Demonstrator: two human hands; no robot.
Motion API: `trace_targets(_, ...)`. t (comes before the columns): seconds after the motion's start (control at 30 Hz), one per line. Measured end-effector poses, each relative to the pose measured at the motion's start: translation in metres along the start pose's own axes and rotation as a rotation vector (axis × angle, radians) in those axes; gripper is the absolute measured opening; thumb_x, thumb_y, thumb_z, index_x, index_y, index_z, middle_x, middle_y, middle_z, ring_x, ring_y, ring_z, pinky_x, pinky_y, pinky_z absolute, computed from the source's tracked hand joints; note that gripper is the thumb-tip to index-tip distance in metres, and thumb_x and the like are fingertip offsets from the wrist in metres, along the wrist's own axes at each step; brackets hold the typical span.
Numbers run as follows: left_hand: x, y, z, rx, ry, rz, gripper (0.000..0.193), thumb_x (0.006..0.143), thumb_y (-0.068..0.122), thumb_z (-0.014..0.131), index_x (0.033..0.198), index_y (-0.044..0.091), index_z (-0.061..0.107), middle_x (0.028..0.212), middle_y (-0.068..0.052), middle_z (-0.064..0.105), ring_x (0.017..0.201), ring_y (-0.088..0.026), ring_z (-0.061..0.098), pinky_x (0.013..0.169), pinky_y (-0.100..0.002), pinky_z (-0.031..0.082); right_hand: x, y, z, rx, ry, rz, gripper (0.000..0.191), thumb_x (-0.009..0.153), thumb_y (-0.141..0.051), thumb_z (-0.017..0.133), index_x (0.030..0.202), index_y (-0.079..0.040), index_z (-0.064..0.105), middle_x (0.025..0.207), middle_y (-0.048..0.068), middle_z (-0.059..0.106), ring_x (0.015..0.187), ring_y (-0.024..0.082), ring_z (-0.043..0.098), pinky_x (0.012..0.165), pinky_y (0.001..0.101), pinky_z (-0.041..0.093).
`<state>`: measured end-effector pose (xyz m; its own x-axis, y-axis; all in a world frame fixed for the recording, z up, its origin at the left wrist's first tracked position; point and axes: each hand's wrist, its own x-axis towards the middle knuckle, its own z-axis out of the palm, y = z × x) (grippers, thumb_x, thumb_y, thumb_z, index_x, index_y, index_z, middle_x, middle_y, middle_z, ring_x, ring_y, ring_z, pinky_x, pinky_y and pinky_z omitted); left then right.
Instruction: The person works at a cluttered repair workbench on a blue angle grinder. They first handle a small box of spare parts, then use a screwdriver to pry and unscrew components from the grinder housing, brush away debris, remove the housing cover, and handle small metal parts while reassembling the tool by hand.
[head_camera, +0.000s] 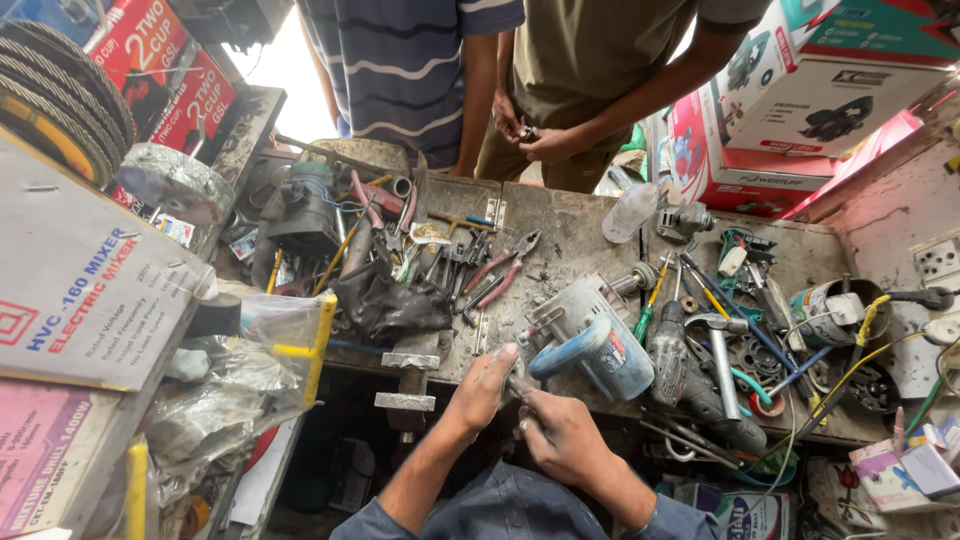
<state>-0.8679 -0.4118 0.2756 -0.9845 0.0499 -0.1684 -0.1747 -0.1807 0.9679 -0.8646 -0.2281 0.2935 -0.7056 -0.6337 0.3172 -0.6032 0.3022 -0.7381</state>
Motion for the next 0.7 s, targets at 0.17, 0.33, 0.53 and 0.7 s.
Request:
trace_targets(0.17, 0.006, -0.01, -0.005, -0.059, -0.092, -0.143, 0.051, 0.11, 0.044, 0.046, 0.085, 0.004, 0.064, 0.071, 0.003, 0.057, 0.062, -0.009, 0.045, 0.055, -0.028, 0.037, -0.006, 0.009, 0.003, -0.07, -0.067, 0.097, 0.028, 0.09, -0.009, 0.063, 0.118, -0.005, 0.058, 0.079, 0.016, 0.065, 0.073, 0.036, 0.067, 0.065, 0.0423, 0.051)
trace_targets(0.33, -0.005, 0.014, 0.0, 0.26, -0.045, 0.121, 0.046, 0.108, 0.043, 0.046, 0.095, 0.002, 0.065, 0.077, -0.006, 0.066, 0.069, -0.018, 0.059, 0.062, -0.036, 0.047, -0.011, 0.006, 0.005, 0.806, -0.076, 0.421, 0.059, 0.098, -0.008, 0.053, 0.156, -0.003, 0.045, 0.081, 0.008, 0.06, 0.071, 0.019, 0.058, 0.065, 0.0343, 0.051)
trace_targets(0.53, -0.02, 0.05, 0.002, 0.63, -0.041, 0.33, 0.042, 0.102, 0.043, 0.053, 0.112, 0.004, 0.061, 0.083, -0.022, 0.068, 0.084, -0.044, 0.067, 0.071, -0.048, 0.05, -0.001, 0.002, -0.008, 1.764, -0.086, 0.743, 0.053, 0.096, -0.02, 0.051, 0.144, 0.0, 0.038, 0.066, 0.001, 0.048, 0.046, 0.011, 0.036, 0.043, 0.0242, 0.03)
trace_targets(0.7, -0.025, 0.037, -0.002, 0.512, 0.012, 0.367, 0.045, 0.104, 0.047, 0.049, 0.111, 0.005, 0.062, 0.092, -0.02, 0.068, 0.086, -0.043, 0.067, 0.073, -0.047, 0.053, -0.006, 0.001, 0.0, 1.536, -0.047, 0.72, 0.054, 0.091, -0.019, 0.052, 0.143, -0.003, 0.051, 0.064, 0.0, 0.048, 0.045, 0.01, 0.037, 0.043, 0.0242, 0.031)
